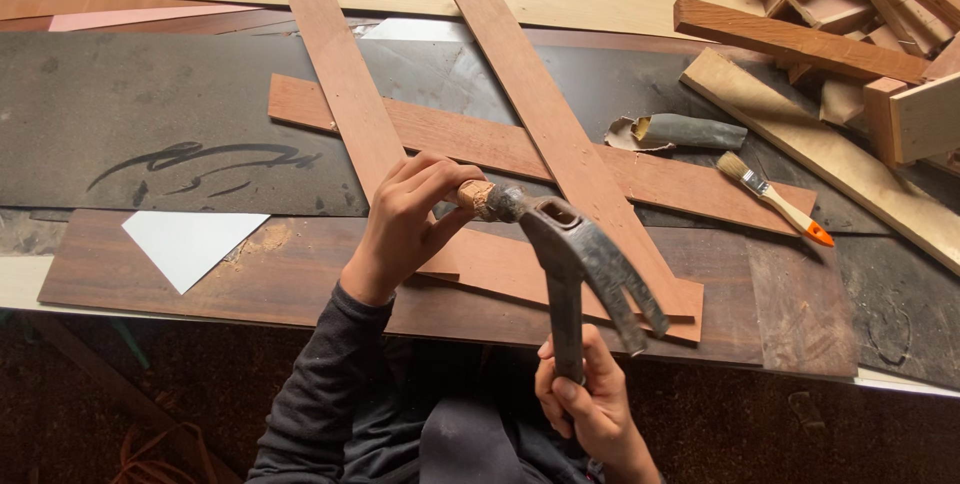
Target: The person brushes a wooden frame with a paintbrush, then uses a hammer to repeatedly strike a small wooden dowel. The work occurs on a cluttered workbench with various wood pieces and tools visible.
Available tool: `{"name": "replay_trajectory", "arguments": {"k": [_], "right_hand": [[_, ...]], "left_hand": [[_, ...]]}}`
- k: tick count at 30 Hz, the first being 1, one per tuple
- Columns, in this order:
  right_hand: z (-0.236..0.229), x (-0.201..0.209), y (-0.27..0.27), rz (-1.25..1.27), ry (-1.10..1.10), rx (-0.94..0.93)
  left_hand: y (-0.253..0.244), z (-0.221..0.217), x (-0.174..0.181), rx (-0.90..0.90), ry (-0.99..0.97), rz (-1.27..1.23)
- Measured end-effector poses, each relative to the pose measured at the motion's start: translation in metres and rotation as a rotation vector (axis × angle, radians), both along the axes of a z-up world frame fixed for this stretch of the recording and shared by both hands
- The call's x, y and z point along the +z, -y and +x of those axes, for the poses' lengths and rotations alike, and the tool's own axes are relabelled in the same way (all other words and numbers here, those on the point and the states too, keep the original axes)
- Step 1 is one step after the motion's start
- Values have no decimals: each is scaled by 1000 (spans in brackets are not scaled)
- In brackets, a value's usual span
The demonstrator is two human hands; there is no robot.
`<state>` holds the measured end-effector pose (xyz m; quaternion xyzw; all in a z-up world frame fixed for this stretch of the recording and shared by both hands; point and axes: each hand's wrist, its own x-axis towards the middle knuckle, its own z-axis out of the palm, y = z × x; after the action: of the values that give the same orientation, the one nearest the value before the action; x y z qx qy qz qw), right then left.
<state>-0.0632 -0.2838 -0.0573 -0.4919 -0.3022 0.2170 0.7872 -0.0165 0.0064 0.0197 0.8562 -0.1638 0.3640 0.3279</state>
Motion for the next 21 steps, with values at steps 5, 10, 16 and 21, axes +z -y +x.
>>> {"name": "replay_trajectory", "arguments": {"k": [5,10,16,21], "right_hand": [[4,3,11,3,-32,-45],[-2,-1,8,120,17,-54],[0,-1,-1,-39,10,-36],[3,-2,-1,-35,-8,-15]], "left_hand": [[1,2,3,-15,31,16],[1,2,4,-32,22,8],[-3,2,5,-29,18,24],[-4,5,0,-19,38,27]]}}
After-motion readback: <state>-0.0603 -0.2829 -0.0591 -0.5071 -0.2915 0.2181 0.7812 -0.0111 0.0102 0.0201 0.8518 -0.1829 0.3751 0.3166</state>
